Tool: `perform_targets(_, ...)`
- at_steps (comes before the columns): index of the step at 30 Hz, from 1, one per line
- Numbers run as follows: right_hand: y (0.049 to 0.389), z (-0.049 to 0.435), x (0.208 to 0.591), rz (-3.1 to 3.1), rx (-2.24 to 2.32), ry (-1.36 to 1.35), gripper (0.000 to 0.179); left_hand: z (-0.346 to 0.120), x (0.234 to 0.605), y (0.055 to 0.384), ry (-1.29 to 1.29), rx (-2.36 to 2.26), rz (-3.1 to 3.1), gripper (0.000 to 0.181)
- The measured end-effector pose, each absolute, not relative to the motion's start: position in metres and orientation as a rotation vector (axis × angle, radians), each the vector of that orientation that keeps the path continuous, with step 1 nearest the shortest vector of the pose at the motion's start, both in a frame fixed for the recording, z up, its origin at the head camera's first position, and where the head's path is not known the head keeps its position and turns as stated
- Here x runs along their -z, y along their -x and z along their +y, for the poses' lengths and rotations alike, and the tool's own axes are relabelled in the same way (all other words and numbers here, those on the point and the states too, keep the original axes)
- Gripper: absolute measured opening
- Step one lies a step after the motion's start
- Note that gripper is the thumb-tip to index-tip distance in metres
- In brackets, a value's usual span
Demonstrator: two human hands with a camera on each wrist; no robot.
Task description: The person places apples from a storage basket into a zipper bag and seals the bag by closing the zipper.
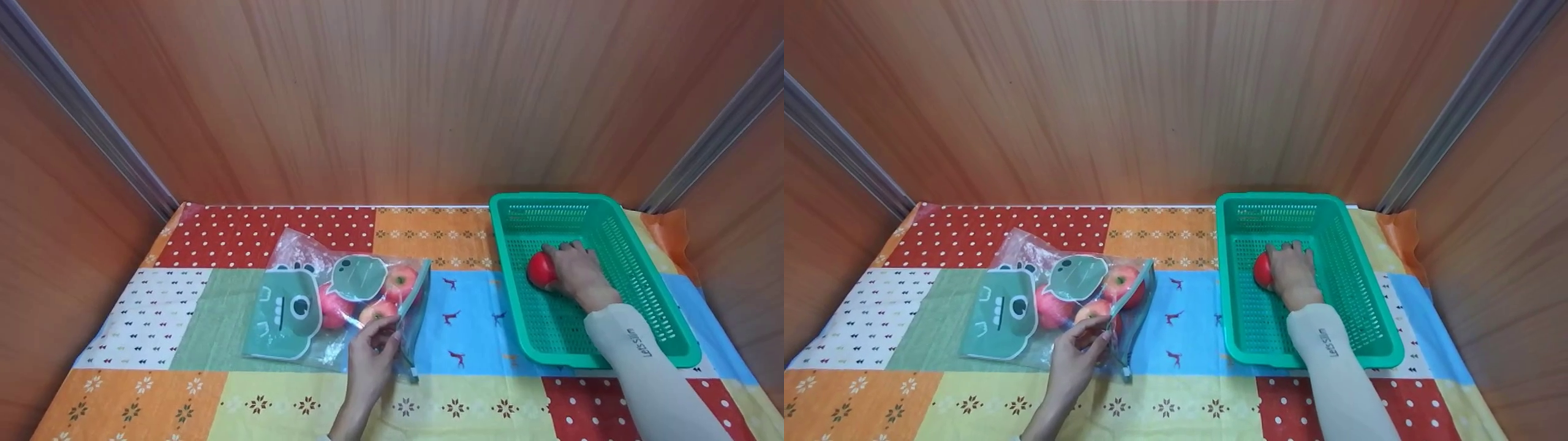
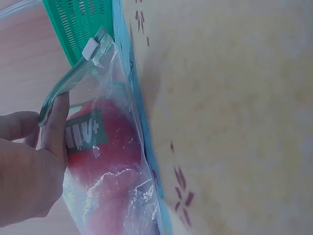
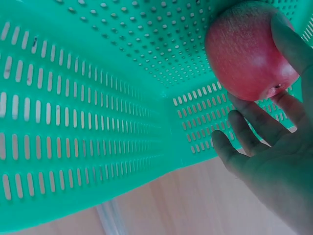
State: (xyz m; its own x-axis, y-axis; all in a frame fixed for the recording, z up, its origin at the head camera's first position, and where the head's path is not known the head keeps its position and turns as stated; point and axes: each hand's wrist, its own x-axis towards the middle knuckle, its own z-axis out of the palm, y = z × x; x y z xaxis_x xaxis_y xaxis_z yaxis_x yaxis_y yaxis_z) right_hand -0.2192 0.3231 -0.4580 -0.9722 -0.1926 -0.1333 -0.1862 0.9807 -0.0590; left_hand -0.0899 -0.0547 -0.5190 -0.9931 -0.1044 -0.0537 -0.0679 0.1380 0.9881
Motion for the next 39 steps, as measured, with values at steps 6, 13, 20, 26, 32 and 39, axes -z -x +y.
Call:
perform_targets(6,0.215,0.327,0.454,2.986,0.089,0.325,0.089,-0.055,0.516,0.090,-0.153,2.047,-2.348,0.032)
perform_targets(13,0.206,0.322,0.447,2.961,0.108,0.392,0.089,-0.057,0.515,0.090,-0.165,2.059,-2.341,0.033)
perform_targets(20,0.193,0.320,0.443,2.868,0.130,0.386,0.093,-0.058,0.516,0.090,-0.140,2.058,-2.327,0.032)
perform_targets(26,0.191,0.316,0.437,2.748,0.086,0.336,0.091,-0.058,0.517,0.092,-0.105,2.046,-2.301,0.030)
perform_targets(32,0.185,0.310,0.430,2.756,0.070,0.368,0.082,-0.058,0.518,0.092,-0.132,2.050,-2.318,0.030)
perform_targets(39,0.170,0.311,0.420,2.899,0.159,0.424,0.080,-0.057,0.516,0.092,-0.134,2.062,-2.314,0.030)
